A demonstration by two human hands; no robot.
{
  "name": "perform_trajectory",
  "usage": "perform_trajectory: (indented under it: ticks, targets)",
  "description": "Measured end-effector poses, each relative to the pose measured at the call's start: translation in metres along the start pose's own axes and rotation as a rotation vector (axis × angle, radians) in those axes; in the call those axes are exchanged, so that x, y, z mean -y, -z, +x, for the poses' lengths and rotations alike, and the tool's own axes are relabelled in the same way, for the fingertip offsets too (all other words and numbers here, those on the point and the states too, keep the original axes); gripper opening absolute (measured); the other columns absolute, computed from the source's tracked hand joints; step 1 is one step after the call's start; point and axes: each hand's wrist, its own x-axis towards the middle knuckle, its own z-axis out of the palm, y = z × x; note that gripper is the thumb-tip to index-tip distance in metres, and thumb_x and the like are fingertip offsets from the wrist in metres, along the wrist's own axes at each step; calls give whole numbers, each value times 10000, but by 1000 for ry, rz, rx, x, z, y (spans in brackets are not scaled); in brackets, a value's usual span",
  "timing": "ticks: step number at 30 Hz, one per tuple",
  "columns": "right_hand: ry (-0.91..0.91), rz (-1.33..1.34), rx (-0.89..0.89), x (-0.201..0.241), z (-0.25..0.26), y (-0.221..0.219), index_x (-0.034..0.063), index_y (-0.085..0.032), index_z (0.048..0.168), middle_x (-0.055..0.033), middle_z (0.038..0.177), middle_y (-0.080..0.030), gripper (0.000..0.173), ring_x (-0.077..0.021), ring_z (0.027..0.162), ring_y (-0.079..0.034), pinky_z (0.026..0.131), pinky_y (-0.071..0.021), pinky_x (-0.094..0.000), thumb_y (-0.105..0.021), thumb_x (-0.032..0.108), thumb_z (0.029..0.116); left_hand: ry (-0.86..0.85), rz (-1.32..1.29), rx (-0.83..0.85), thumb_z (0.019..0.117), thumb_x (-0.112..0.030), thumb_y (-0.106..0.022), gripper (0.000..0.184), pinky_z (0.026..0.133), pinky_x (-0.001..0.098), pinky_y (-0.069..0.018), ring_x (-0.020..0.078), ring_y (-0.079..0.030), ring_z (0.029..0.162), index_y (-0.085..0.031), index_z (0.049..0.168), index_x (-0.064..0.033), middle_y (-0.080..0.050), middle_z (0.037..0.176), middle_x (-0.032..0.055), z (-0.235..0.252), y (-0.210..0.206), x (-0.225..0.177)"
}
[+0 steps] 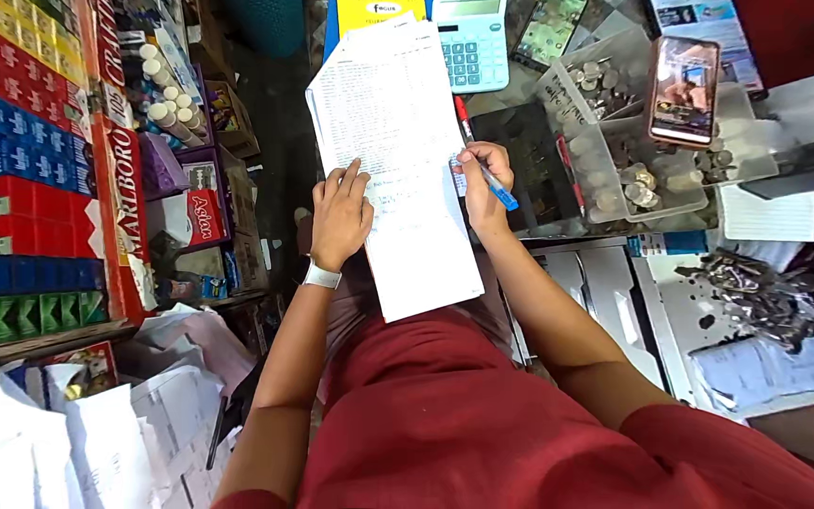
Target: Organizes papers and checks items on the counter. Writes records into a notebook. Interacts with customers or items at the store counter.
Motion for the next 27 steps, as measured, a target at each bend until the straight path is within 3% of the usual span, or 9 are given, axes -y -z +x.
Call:
perform_trajectory:
  ticks: [10,14,16,18,21,23,25,27]
  targets:
    - [3,-3,-22,2,0,-1,-35,-658,1076,-130,1143,-608,199,-136,1008,-638,863,-566,-272,-562,129,1016,-2,26,-2,1005,-175,-396,414,1122,582,-293,369,-392,1441,-603,1344,-59,-417,1600,101,-2,2,-4]
    - [66,-46,-58,9,-4,-6,-69,-650,1065,-190,1195,-612,209,-190,1066,-636,889,-568,-320,-537,99,1013,-45,31,-17,994,-160,-433,419,1120,622,-301,387,-382,1443,-593,1366,-50,-397,1611,103,-8,6,-5]
    - [126,-97,-1,22,-13,-2,-78,-623,1132,-226,1313,-576,232,-217,1067,-658,874,-588,-337,-471,74,1045,-51,14,-51,991,-194,-425,424,1108,638,-299,404,-407,1422,-614,1338,-41,-435,1581,131,-5,-1,1]
    - [244,-152,68,30,-16,10,-89,-608,1202,-247,1279,-597,249,-232,962,-701,822,-618,-360,-451,15,1039,-47,17,-71,992,-229,-403,438,1097,647,-300,416,-415,1415,-623,1321,-43,-450,1570,140,-2,-4,4]
    - [428,-492,1,36,2,59,-59,-671,1194,-197,1132,-718,260,-281,1002,-711,909,-579,-422,-515,-26,989,-53,29,-106,983,-237,-392,447,1069,664,-315,434,-456,1381,-645,1291,-35,-488,1538,156,-1,-6,5]
    - [308,-646,-110,42,30,112,-72,-633,1243,-186,1091,-734,298,-291,1031,-714,946,-568,-452,-473,-17,998,-55,41,-105,974,-244,-388,454,1059,669,-323,443,-465,1371,-648,1281,-34,-499,1527,159,0,-6,5]
    - [156,-665,-264,40,58,168,-78,-565,1301,-208,1120,-711,337,-273,1012,-717,904,-582,-429,-437,-24,994,-56,51,-101,965,-248,-383,460,1055,669,-323,446,-467,1367,-649,1272,-32,-507,1519,163,0,-6,5]
    - [120,-658,-331,33,77,210,-80,-560,1285,-228,1155,-685,348,-275,999,-703,873,-570,-411,-430,-50,963,-54,54,-99,965,-247,-384,457,1049,666,-326,452,-479,1353,-651,1264,-28,-522,1503,171,1,-6,6]
